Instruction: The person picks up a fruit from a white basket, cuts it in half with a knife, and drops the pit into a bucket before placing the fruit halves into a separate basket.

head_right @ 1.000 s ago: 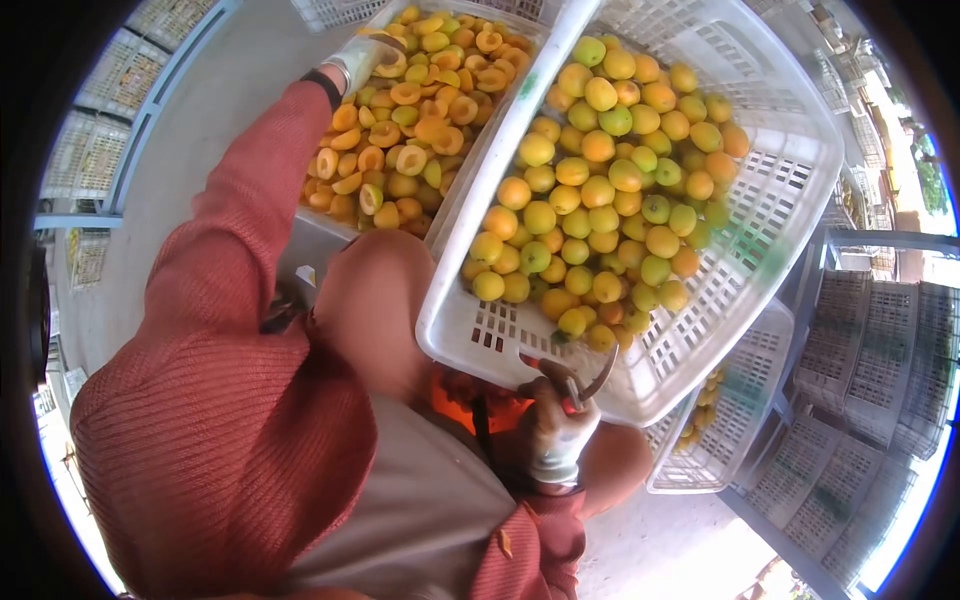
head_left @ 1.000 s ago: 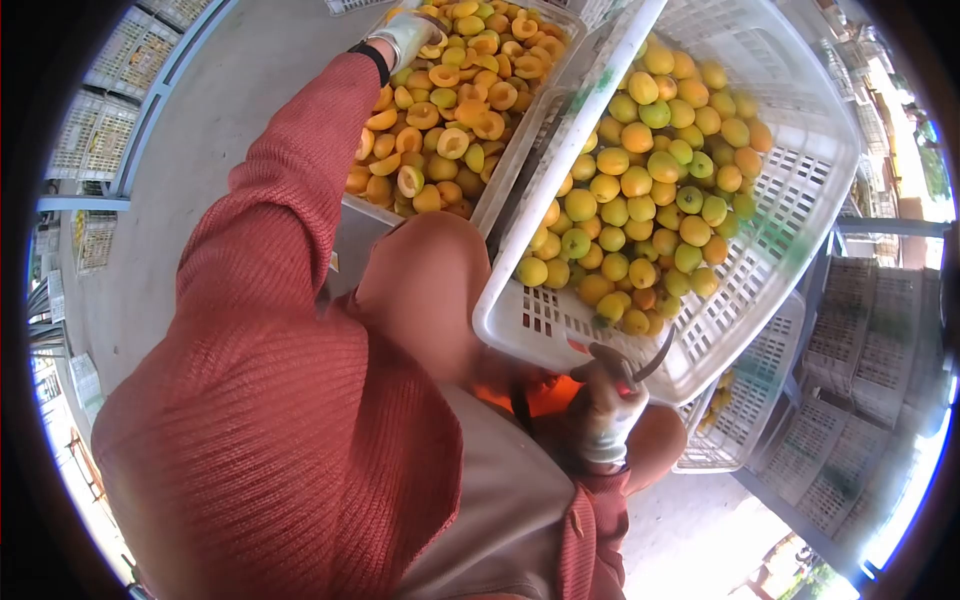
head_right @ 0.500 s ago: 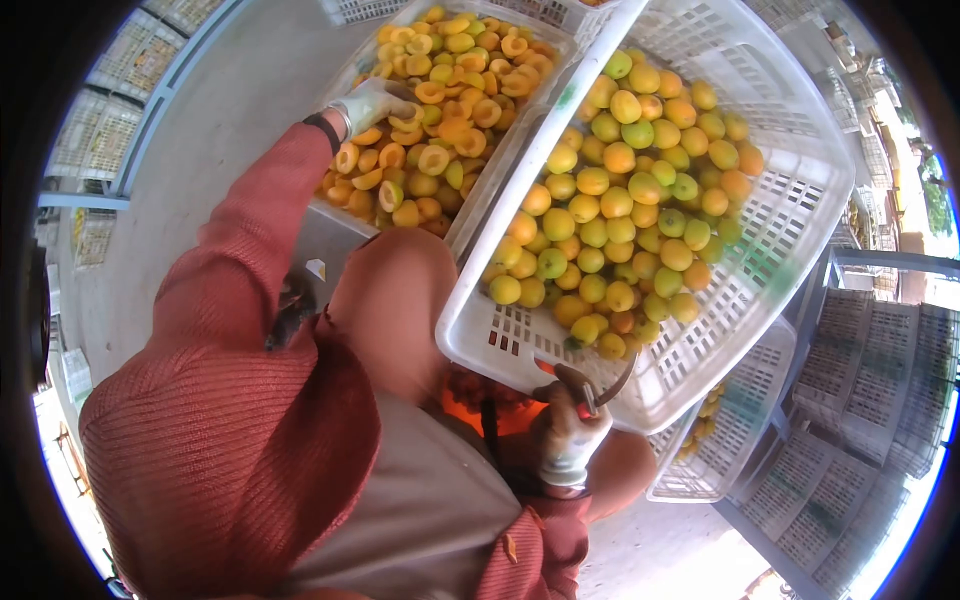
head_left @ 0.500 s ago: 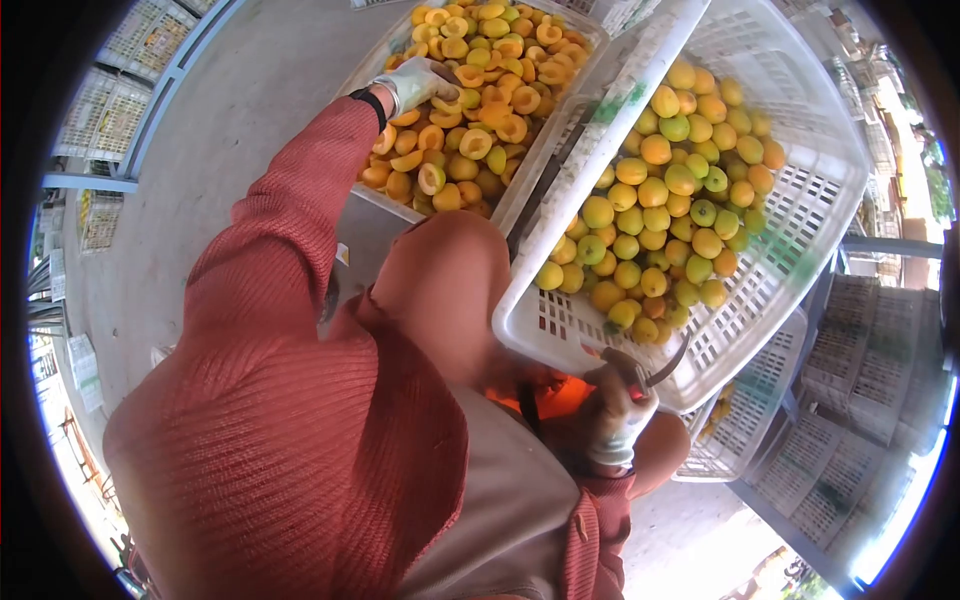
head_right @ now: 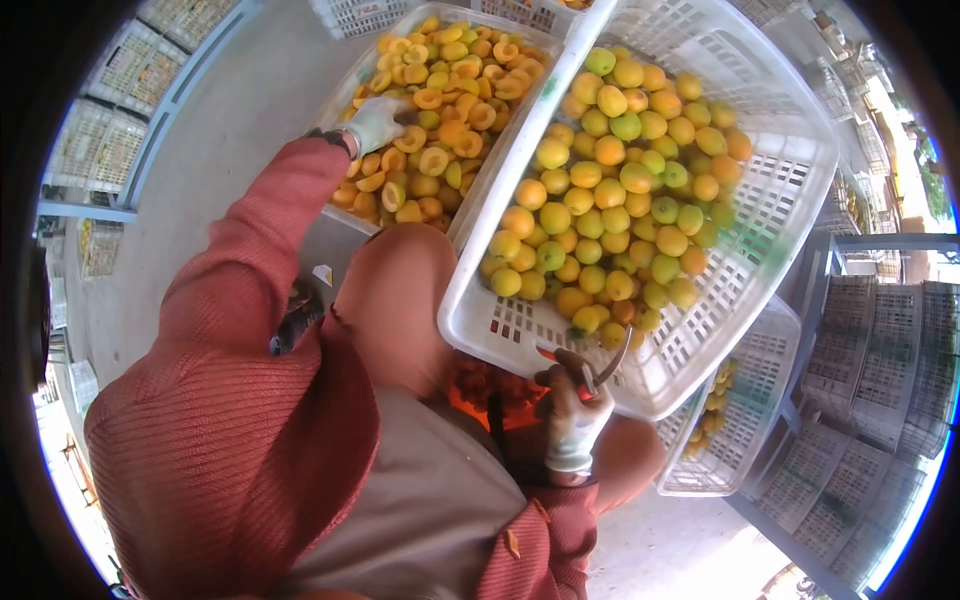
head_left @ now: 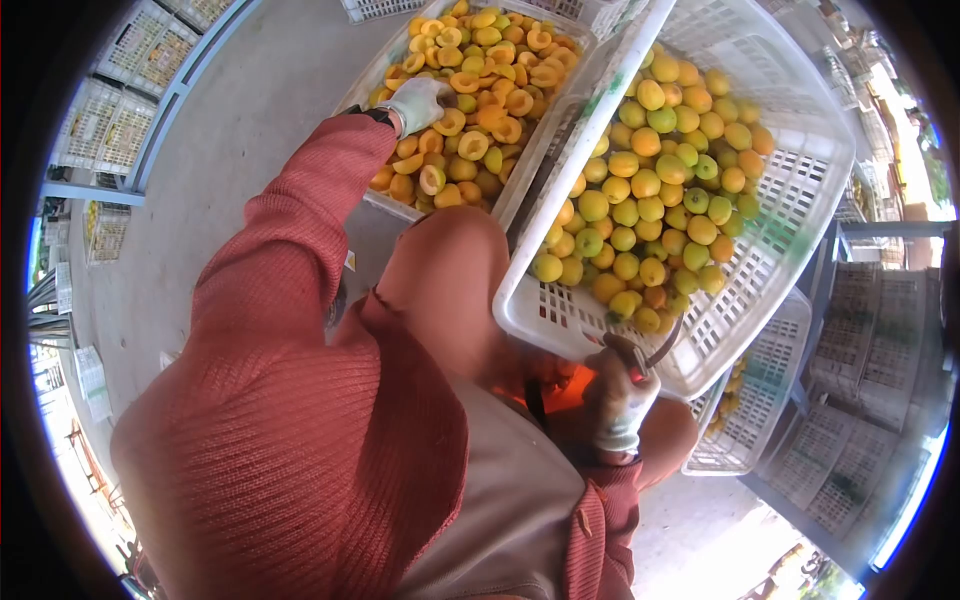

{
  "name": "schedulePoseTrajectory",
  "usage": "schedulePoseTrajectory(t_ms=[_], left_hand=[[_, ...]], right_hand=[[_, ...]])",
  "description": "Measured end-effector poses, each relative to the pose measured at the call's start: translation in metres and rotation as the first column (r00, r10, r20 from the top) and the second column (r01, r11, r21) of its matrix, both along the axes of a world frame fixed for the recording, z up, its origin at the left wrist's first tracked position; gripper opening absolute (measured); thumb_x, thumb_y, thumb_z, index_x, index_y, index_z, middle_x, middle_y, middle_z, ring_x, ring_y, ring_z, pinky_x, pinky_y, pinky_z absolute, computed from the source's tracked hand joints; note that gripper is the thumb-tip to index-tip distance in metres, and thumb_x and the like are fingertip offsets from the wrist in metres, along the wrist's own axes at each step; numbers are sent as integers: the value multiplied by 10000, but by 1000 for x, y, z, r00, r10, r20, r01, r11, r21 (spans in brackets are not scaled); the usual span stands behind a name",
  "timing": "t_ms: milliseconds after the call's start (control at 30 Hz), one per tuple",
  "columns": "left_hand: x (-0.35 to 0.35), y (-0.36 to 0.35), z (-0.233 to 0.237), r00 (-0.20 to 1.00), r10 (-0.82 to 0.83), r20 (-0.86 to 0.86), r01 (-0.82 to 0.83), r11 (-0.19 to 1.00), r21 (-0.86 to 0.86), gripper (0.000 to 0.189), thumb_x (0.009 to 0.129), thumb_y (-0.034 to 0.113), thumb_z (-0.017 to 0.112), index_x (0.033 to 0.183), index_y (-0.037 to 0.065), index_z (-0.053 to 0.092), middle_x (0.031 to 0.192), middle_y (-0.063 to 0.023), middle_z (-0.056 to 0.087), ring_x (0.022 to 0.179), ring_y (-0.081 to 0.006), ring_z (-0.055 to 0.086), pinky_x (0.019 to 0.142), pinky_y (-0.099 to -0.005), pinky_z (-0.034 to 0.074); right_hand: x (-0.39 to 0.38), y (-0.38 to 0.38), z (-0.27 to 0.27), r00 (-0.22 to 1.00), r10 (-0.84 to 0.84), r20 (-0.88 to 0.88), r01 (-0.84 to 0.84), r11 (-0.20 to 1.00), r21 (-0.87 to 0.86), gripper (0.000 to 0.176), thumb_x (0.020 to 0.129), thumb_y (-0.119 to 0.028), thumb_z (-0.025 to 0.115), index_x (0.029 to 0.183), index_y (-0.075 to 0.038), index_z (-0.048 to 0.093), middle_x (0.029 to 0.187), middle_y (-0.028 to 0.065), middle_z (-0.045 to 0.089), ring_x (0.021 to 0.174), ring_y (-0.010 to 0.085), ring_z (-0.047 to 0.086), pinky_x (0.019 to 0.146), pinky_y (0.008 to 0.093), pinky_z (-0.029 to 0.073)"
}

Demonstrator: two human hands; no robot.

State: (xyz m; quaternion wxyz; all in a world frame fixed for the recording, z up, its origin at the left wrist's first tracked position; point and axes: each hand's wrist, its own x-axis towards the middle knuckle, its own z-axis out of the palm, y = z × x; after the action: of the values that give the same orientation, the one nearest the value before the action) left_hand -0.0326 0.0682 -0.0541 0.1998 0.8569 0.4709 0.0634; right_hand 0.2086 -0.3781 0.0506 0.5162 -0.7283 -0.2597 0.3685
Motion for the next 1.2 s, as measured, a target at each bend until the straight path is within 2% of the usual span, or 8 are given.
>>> schedulePoseTrajectory(t_ms=[200, 267, 367, 500, 733, 833, 967, 1200], left_hand=[[32, -39, 80, 956, 82, 281, -119, 986, 116, 295, 929, 176, 615, 1179, 32, 677, 1131, -135, 718, 1055, -232, 670, 930, -319, 507], [54, -28, 82, 697, 28, 716, -102, 993, 61, 276, 939, 148, 641, 1163, -10, 672, 1046, -99, 717, 977, -151, 660, 882, -256, 507], [107, -95, 175, 655, -417, 630, 2, 835, 550, 237, 939, 121, 668, 1126, -25, 666, 991, -79, 712, 881, -140, 670, 805, -263, 528], [187, -161, 217, 697, -576, 427, 353, 794, 495, 287, 898, 195, 684, 1131, 26, 676, 1019, -121, 719, 885, -228, 706, 786, -324, 549], [300, -164, 137, 923, -266, -279, 302, 949, 94, 287, 868, 208, 565, 921, -22, 728, 1004, -282, 695, 950, -385, 701, 806, -484, 550], [319, -143, 46, 877, 463, 129, -411, 862, -297, 481, 885, 346, 585, 1209, -6, 634, 1199, -275, 651, 1101, -387, 650, 927, -445, 517], [318, -151, 56, 829, 471, 302, -420, 881, -220, 579, 888, 376, 590, 1330, 9, 518, 1284, -266, 608, 1169, -377, 611, 975, -434, 490], [308, -157, 84, 923, 376, 78, -350, 907, -235, 574, 886, 368, 640, 1313, 8, 507, 1307, -242, 594, 1184, -382, 600, 1013, -434, 484]], right_hand=[[3, -3, 0, 985, -50, -162, 44, 998, -38, 250, 890, -59, 611, 1090, 81, 664, 797, 110, 710, 607, 120, 615, 550, 230, 472], [4, -4, 1, 978, -54, -200, 44, 998, -53, 240, 884, -51, 608, 1077, 76, 675, 809, 98, 715, 733, 136, 669, 637, 234, 513], [5, -7, -12, 985, -21, -172, 23, 1000, 11, 278, 873, -81, 620, 1087, 91, 665, 750, 97, 692, 500, 108, 555, 469, 229, 413], [8, -11, -9, 987, 0, -160, 1, 1000, 1, 229, 854, -62, 638, 1042, 59, 690, 786, 80, 704, 718, 121, 640, 707, 254, 520], [8, -20, -2, 992, 88, -94, -86, 996, 33, 240, 863, -94, 685, 1051, 56, 681, 754, 54, 679, 680, 78, 594, 640, 245, 508], [8, -28, -13, 974, 152, 169, -184, 964, 194, 246, 870, -87, 679, 1070, 56, 674, 771, 72, 704, 711, 84, 644, 643, 254, 522], [10, -27, 20, 981, 120, -153, -114, 992, 48, 253, 879, -89, 667, 1088, 52, 669, 793, 103, 727, 756, 137, 707, 681, 277, 544], [11, -30, -3, 985, 136, 105, -153, 974, 169, 240, 858, -99, 676, 1050, 44, 682, 778, 86, 706, 723, 99, 656, 688, 271, 536]])
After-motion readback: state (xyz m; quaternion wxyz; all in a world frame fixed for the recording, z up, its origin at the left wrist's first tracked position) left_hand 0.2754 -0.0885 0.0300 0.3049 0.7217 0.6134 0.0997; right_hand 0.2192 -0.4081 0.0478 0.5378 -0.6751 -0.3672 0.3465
